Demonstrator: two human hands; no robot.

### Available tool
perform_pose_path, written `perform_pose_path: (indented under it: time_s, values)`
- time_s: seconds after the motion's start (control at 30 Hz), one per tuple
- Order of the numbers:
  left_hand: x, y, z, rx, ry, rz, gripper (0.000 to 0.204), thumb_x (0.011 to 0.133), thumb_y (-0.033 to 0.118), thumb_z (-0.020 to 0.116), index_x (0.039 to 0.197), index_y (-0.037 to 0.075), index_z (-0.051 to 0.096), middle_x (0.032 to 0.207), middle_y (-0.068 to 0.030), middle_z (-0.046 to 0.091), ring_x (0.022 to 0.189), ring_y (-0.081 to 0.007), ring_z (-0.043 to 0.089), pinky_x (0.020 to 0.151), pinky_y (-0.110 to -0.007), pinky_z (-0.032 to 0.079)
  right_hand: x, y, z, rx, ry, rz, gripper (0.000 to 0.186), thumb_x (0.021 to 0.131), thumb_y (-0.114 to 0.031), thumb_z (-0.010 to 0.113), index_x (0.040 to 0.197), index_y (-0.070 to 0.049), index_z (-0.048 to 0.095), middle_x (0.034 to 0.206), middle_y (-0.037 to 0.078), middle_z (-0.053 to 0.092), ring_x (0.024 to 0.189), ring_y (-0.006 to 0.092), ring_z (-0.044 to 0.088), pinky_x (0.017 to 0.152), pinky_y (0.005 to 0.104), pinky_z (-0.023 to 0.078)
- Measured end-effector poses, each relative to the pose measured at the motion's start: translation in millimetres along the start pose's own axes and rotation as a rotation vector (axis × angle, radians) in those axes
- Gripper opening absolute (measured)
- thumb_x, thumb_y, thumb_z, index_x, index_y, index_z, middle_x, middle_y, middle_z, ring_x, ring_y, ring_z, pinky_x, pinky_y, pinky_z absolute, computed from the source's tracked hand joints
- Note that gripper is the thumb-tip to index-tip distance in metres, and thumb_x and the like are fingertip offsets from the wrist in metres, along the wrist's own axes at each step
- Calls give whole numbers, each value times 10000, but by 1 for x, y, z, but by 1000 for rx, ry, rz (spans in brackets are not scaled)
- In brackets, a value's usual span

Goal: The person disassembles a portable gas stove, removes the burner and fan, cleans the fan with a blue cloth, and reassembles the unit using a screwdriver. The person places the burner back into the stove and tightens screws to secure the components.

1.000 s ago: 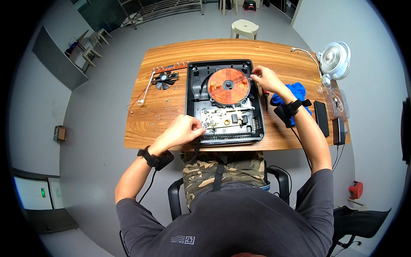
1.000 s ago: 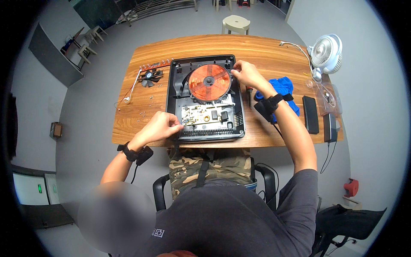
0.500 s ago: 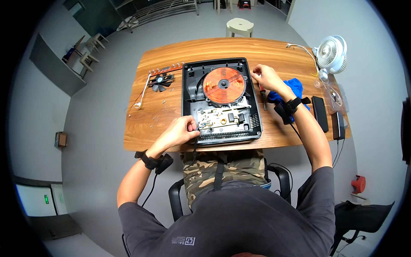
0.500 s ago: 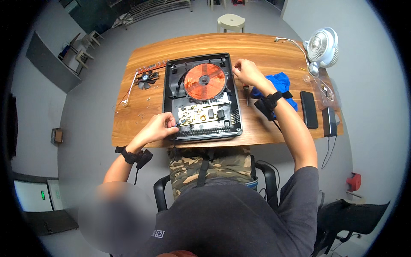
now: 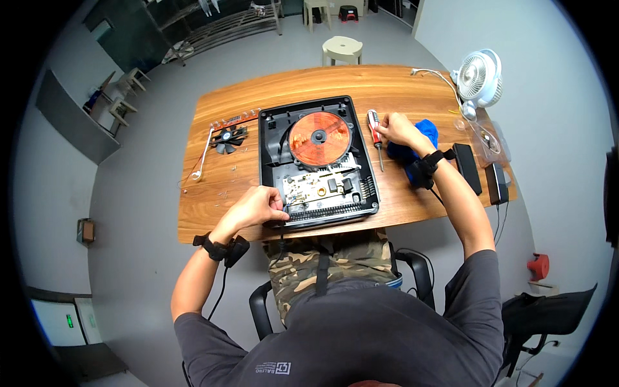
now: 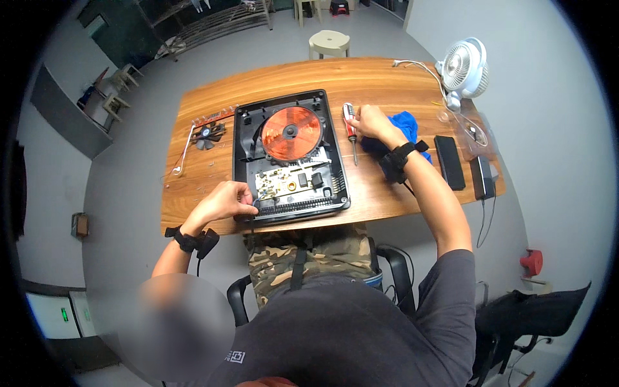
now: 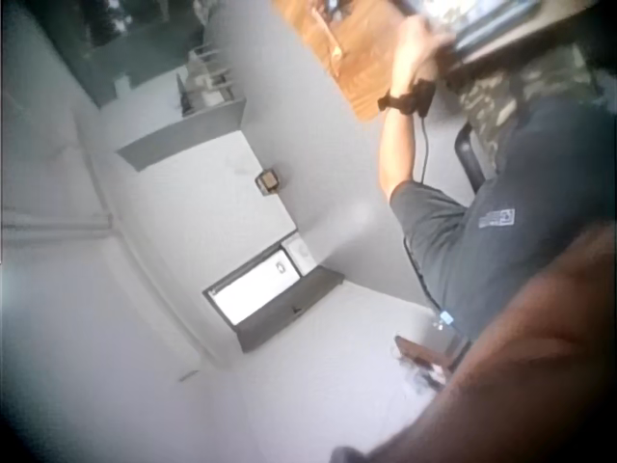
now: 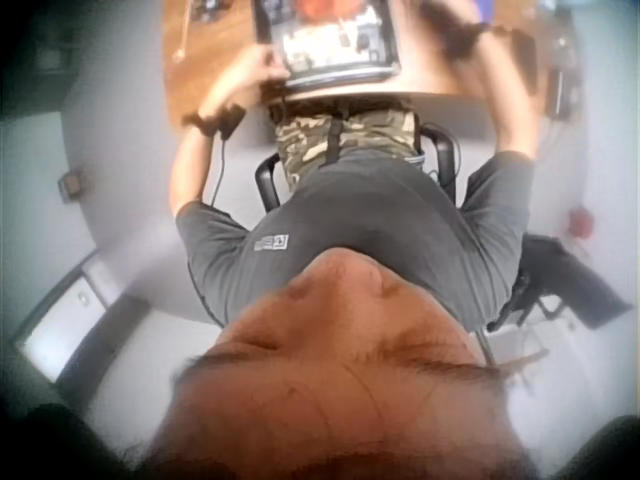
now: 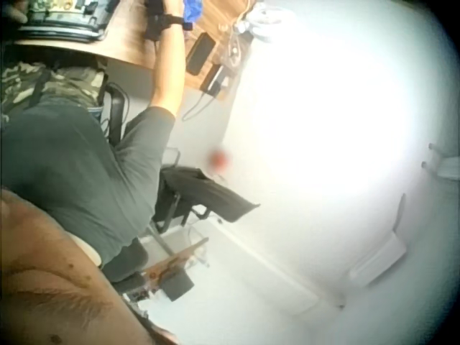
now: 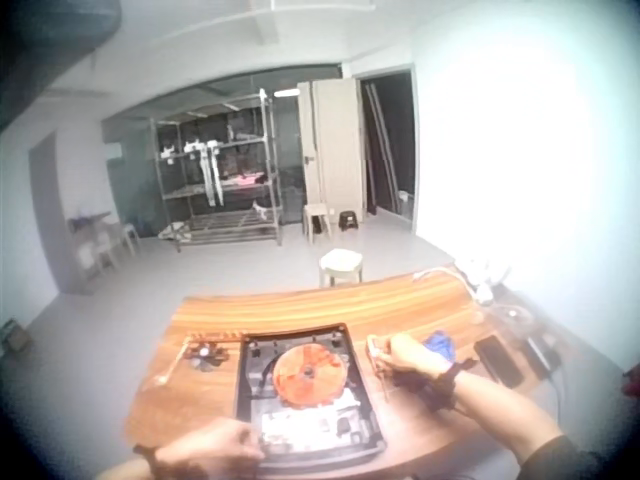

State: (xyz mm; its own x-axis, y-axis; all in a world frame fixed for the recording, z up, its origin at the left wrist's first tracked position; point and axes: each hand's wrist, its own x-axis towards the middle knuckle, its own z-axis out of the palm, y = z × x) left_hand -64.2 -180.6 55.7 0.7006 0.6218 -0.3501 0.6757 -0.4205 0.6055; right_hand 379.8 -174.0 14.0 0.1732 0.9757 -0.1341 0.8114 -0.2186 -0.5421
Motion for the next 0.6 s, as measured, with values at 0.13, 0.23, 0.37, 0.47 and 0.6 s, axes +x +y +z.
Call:
perform_pose_path:
  time_s: [0.13,0.23,0.37,0.47,0.6]
  values:
    - [-2,-6,-17,-29,118,10,304,837,272,841,825,6,696,721,-58,698,697,-134,651,662,-319,526,25,14,26,-171,188,59,515,861,-390,767,1048,81,673,1013,332,706,986,465,703,858,500,579]
    - [-3,-46,-35,-4,361,-63,229,853,192,807,842,-8,696,733,-59,693,700,-122,638,666,-318,527,38,12,30,-209,194,95,530,857,-369,770,1114,80,653,1070,331,698,1014,463,696,856,496,580]
    - [-21,-92,-55,41,475,-240,170,842,133,784,862,-14,703,753,-90,717,706,-170,680,680,-330,542,46,-5,25,-275,42,67,352,842,-335,772,881,13,743,861,236,748,844,361,752,766,448,607]
    - [-21,-123,-50,113,525,-259,132,819,97,770,874,-11,716,777,-135,737,749,-243,725,719,-372,563,45,-11,30,-203,31,84,278,814,-284,749,785,-7,752,792,206,747,778,330,755,736,434,607]
    - [-15,-134,-44,123,559,-249,133,812,97,763,898,-2,743,826,-174,749,809,-321,736,768,-429,574,45,-10,25,-203,17,97,328,783,-294,759,864,24,752,845,245,739,844,370,745,784,438,598]
